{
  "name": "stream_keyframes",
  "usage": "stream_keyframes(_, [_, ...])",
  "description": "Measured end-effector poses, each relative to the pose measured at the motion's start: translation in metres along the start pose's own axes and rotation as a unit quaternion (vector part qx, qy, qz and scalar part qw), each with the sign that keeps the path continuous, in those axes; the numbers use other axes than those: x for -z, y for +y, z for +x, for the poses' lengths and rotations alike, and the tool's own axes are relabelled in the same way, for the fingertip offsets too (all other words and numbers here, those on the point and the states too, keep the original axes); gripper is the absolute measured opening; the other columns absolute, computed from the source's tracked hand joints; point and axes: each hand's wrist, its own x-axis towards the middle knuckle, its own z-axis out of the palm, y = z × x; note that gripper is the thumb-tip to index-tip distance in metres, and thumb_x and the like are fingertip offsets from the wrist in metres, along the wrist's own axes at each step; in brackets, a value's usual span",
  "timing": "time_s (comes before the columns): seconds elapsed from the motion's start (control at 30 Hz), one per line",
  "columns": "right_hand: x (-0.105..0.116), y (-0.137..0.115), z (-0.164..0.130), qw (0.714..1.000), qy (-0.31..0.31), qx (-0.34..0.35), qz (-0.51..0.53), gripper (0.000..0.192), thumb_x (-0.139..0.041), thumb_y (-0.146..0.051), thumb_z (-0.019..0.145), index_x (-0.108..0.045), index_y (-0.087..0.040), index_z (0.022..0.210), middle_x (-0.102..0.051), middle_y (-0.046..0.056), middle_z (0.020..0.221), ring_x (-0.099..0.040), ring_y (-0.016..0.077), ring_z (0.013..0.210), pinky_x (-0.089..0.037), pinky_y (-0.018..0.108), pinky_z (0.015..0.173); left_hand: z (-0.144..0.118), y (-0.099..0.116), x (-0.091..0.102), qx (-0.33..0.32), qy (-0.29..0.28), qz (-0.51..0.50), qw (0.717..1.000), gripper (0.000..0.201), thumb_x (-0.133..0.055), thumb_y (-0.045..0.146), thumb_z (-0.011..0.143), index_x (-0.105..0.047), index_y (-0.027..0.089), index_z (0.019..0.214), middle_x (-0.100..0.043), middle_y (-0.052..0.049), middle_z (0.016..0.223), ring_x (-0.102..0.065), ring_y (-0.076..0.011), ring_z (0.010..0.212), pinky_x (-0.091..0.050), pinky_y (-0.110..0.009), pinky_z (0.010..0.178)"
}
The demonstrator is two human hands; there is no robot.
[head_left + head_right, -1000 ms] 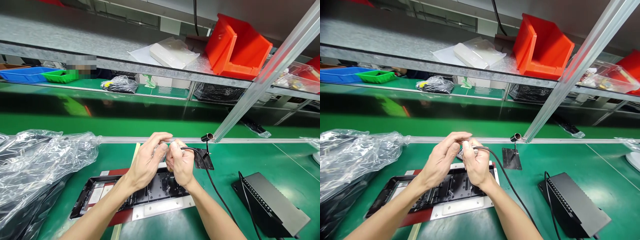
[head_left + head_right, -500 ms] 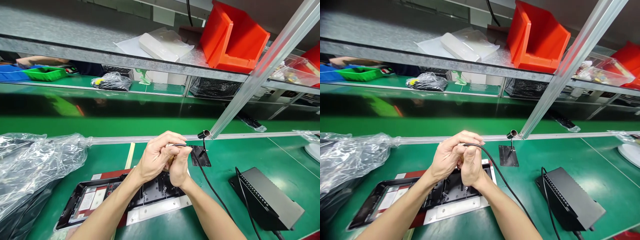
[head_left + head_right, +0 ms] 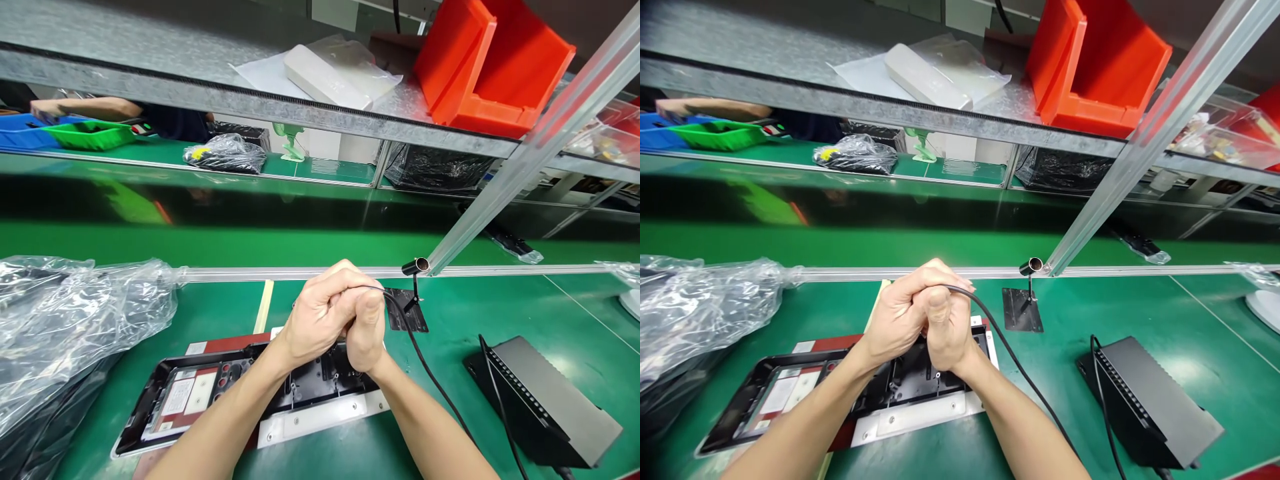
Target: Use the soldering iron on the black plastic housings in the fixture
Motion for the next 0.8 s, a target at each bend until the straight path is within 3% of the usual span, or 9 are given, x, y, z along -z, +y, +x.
stream_keyframes(0.4, [-0.002,-0.0014,0.0011,0.999,0.019,-0.041,0.011,0.063,-0.032,-0.072,0.096,-0.039,-0.022,0.058,-0.036,-0.002,0.054,-0.034,0.0116,0.049,-0.028,0.029,0.048,-0.0009,0.0007,-0.0011,0.027,0.005,-0.003,1.0,0.034,-0.052,0.043,0.103,-0.074,0.018,0.102,-0.069,-0.009,0.098,-0.065,-0.0205,0.091,-0.051,-0.035,0.081])
stream_keyframes(0.8, [-0.0026,-0.0006,-0.0008,0.998,0.033,-0.052,0.016,0.06,-0.033,-0.071,0.096,-0.042,-0.022,0.062,-0.039,-0.001,0.059,-0.038,0.013,0.054,-0.033,0.029,0.05,-0.0001,-0.0012,-0.0016,0.017,0.005,-0.004,1.0,0.027,-0.053,0.036,0.103,-0.073,0.019,0.101,-0.069,-0.007,0.095,-0.063,-0.019,0.09,-0.05,-0.034,0.081])
